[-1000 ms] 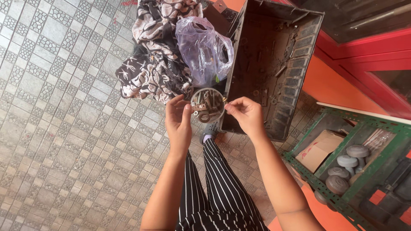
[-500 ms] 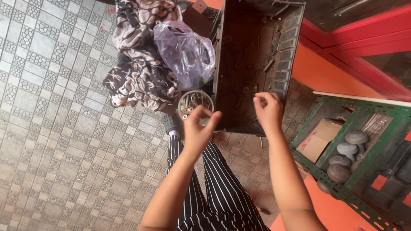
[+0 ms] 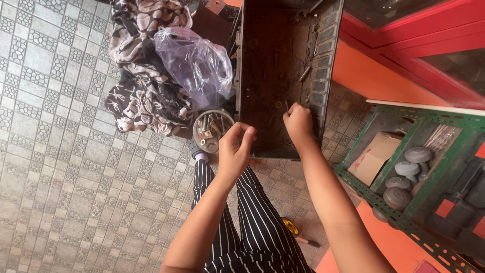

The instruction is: The person sorts small metal parts from a toolbox into a clear plastic container, wiping some pieces with a patterned cloth. They repeatedly pick up items, inspect them, and place them into the container while occasionally wiping the cloth.

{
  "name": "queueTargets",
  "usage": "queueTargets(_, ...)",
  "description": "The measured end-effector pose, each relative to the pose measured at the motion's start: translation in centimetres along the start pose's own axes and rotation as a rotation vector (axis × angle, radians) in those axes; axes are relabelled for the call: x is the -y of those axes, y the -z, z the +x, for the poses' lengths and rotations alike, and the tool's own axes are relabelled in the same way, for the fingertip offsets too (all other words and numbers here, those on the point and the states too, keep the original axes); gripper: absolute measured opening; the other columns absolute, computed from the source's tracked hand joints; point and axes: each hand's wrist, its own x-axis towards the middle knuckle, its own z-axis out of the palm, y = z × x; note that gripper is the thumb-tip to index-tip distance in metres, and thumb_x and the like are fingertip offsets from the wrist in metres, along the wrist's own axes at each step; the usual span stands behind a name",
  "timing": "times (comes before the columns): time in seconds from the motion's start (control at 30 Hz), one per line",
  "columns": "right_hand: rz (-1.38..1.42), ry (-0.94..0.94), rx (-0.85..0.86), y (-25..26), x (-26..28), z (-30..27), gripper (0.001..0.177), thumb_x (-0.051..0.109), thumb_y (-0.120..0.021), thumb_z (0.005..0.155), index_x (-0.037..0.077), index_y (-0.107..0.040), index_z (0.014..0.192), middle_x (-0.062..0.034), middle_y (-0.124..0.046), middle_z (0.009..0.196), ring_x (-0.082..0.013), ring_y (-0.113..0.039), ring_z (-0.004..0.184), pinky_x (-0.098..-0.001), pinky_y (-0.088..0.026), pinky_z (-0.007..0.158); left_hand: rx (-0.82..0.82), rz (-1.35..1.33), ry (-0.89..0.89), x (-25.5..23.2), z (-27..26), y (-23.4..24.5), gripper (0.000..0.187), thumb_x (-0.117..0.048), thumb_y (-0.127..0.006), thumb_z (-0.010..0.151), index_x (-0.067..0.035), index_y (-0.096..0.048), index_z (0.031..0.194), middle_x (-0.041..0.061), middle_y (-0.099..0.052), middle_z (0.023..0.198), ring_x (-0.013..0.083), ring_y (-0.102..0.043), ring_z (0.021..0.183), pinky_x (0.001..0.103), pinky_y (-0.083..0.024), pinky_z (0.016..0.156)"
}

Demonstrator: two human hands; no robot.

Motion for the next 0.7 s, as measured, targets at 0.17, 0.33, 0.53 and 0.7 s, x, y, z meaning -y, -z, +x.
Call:
queueTargets(0.17, 0.066, 0.154, -0.174, -0.3, -0.7, -0.2, 0.028, 0.010, -0.082, 0.075, -0.003, -0.065, 0.094, -0.0233, -0.069, 0.076, -0.0405, -0.069, 0.071, -0.0479, -0.056, 0.063, -0.015, -0.007, -0.042, 0.1, 0.3, 0.5, 0.024, -0.020, -0.061, 0.104, 0.001, -0.067, 0.094, 0.004, -0.070, 0.079, 0.0103, -0.066, 0.077, 0.026, -0.052, 0.072)
queueTargets(0.33, 0.257, 0.111, -0.090, 0.9, 0.1, -1.5, 0.017, 0.009, -0.076, 0.083, -0.002, -0.065, 0.089, -0.0184, -0.072, 0.074, -0.0302, -0.073, 0.067, -0.0396, -0.057, 0.063, -0.021, -0.065, -0.053, -0.1, 0.6, 0.9, 0.025, -0.021, -0.059, 0.106, 0.002, -0.066, 0.096, 0.005, -0.070, 0.084, 0.0108, -0.067, 0.082, 0.026, -0.053, 0.076)
queueTargets(0.53, 0.323, 0.059, -0.008, 0.3, 1.8, -4.5, 0.016, 0.015, -0.074, 0.081, 0.002, -0.067, 0.086, -0.0163, -0.074, 0.075, -0.0285, -0.074, 0.067, -0.0389, -0.057, 0.062, -0.032, -0.098, -0.055, -0.3, 0.7, 1.7, 0.026, -0.021, -0.058, 0.107, 0.001, -0.066, 0.097, 0.005, -0.070, 0.086, 0.0107, -0.066, 0.083, 0.026, -0.052, 0.076)
queueTargets(0.7, 0.195, 0.086, -0.029, -1.8, 3.6, -5.3, 0.020, 0.020, -0.077, 0.081, 0.003, -0.068, 0.087, -0.0197, -0.072, 0.081, -0.0387, -0.071, 0.076, -0.0462, -0.056, 0.067, -0.045, -0.134, -0.042, -0.4, 0.9, 3.3, 0.025, -0.020, -0.057, 0.107, 0.001, -0.066, 0.097, 0.003, -0.068, 0.085, 0.0094, -0.063, 0.082, 0.025, -0.050, 0.075)
